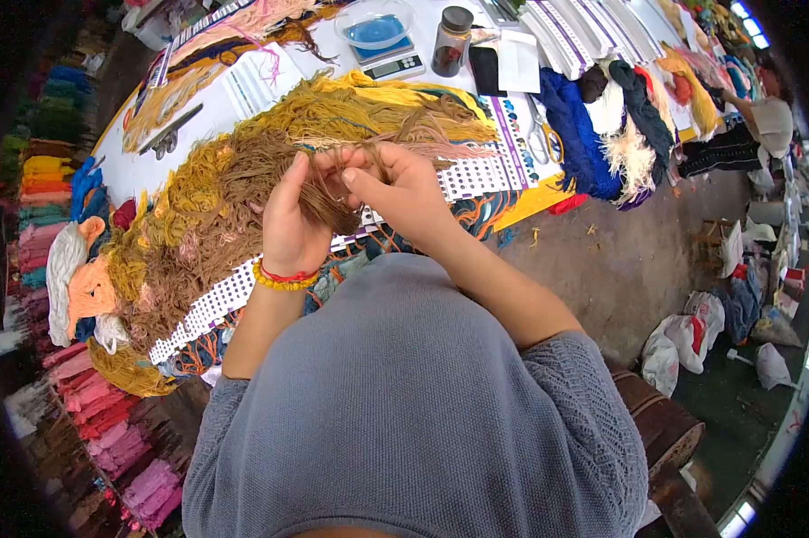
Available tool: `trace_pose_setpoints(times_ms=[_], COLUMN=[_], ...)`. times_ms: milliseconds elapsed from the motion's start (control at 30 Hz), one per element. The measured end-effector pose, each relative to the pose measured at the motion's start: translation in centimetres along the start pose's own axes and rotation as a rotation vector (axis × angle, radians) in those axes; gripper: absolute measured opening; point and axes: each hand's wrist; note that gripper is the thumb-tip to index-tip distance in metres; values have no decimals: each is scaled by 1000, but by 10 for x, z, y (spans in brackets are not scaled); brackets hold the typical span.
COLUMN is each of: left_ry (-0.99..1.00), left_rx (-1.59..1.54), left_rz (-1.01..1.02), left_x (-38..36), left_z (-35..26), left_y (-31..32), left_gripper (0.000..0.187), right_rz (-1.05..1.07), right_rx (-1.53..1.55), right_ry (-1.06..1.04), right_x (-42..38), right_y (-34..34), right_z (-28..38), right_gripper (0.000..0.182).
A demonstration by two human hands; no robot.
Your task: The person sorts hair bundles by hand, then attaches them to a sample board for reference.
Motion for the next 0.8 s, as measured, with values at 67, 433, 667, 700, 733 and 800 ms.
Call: trace_pose_setpoints(times_ms=[67, 433, 667, 700, 733, 800], left_ry=[-1, 94, 69, 43, 17, -4], left_rx=[27, 16, 11, 1, -9, -39], left_rz=[-6, -105, -164, -170, -176, -119], left_x=[0, 1, 1, 0, 0, 4], left_z=[1, 3, 1, -1, -2, 2], left_y=[-2, 0, 0, 1, 1, -8], left_gripper=[41, 14, 17, 21, 26, 31], right_rz=[22, -10, -28, -29, 1, 28], right_rx=[-105, -115, -126, -126, -4, 118], right_ry=[-18, 6, -82, -82, 17, 116], right_x=[1, 1, 2, 2, 3, 3], right_y=[1, 5, 3, 1, -3, -6], right_z=[0, -3, -8, -7, -5, -4], right_gripper=[8, 7, 6, 6, 7, 8])
Point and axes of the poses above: each hand's wrist, its own x-axis towards the middle knuckle, its own y-axis out of the palm, z = x × y, and after that the axes turned 3 degrees about -y, right-handed
